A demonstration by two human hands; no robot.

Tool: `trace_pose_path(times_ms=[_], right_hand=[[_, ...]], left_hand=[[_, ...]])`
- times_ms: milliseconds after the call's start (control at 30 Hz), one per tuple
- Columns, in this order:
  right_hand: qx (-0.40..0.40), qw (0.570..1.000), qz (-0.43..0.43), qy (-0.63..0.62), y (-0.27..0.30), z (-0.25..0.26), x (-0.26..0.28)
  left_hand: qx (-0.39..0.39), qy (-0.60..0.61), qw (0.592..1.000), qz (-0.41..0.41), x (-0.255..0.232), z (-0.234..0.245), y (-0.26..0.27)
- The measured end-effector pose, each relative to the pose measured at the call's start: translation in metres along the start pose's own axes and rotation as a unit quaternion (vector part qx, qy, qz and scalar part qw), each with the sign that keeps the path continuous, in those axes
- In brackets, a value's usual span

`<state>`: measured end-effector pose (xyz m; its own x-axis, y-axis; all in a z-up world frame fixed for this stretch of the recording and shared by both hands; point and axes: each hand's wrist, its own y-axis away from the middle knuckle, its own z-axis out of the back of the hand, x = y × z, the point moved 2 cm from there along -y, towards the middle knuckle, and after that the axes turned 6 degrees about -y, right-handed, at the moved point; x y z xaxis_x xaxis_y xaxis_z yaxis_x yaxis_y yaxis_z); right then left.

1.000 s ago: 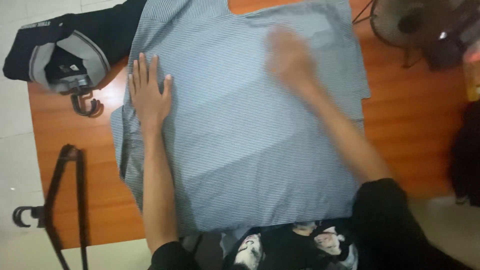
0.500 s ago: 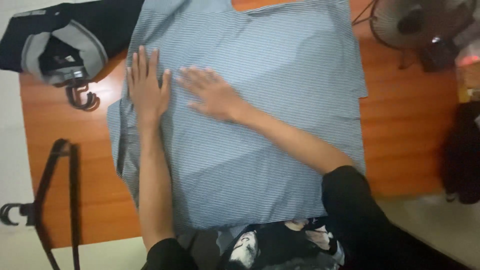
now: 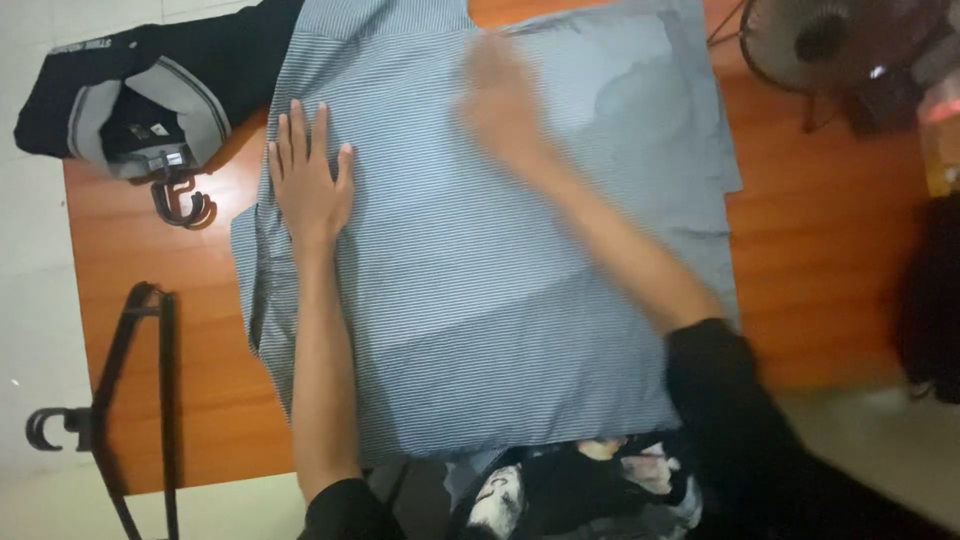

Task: Smoothing out and arranging a button-down shirt on a table in preparation for folding.

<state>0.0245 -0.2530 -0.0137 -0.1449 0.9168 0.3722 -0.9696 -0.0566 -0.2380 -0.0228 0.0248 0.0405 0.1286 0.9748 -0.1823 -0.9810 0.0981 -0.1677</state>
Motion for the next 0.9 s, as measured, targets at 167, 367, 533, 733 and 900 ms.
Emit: trace_pose_path(times_ms=[167,367,533,733,900], right_hand=[[0.056,0.971,0.23,-0.024,0.017,-0.035,0.137],[0.02,0.984,0.154,-0.088,0.011,0.035,-0.012],[-0.072,0.992,0.06,0.085,0.031,0.11,-0.124],[-0.009,0.995,0.072,-0.065,0.03,0.023,-0.024],[0.173,0.948,0.256,-0.072,0.091,0.03,0.111]], left_hand=[[-0.035,-0.006,0.999,-0.015,0.009,-0.006,0.002],[-0.017,-0.002,1.0,-0.004,0.01,-0.008,-0.001],[-0.052,0.008,0.998,-0.034,0.008,-0.005,0.005],[-0.041,-0.005,0.999,-0.022,0.009,-0.006,0.003],[-0.053,0.007,0.998,-0.024,0.012,-0.013,0.001]])
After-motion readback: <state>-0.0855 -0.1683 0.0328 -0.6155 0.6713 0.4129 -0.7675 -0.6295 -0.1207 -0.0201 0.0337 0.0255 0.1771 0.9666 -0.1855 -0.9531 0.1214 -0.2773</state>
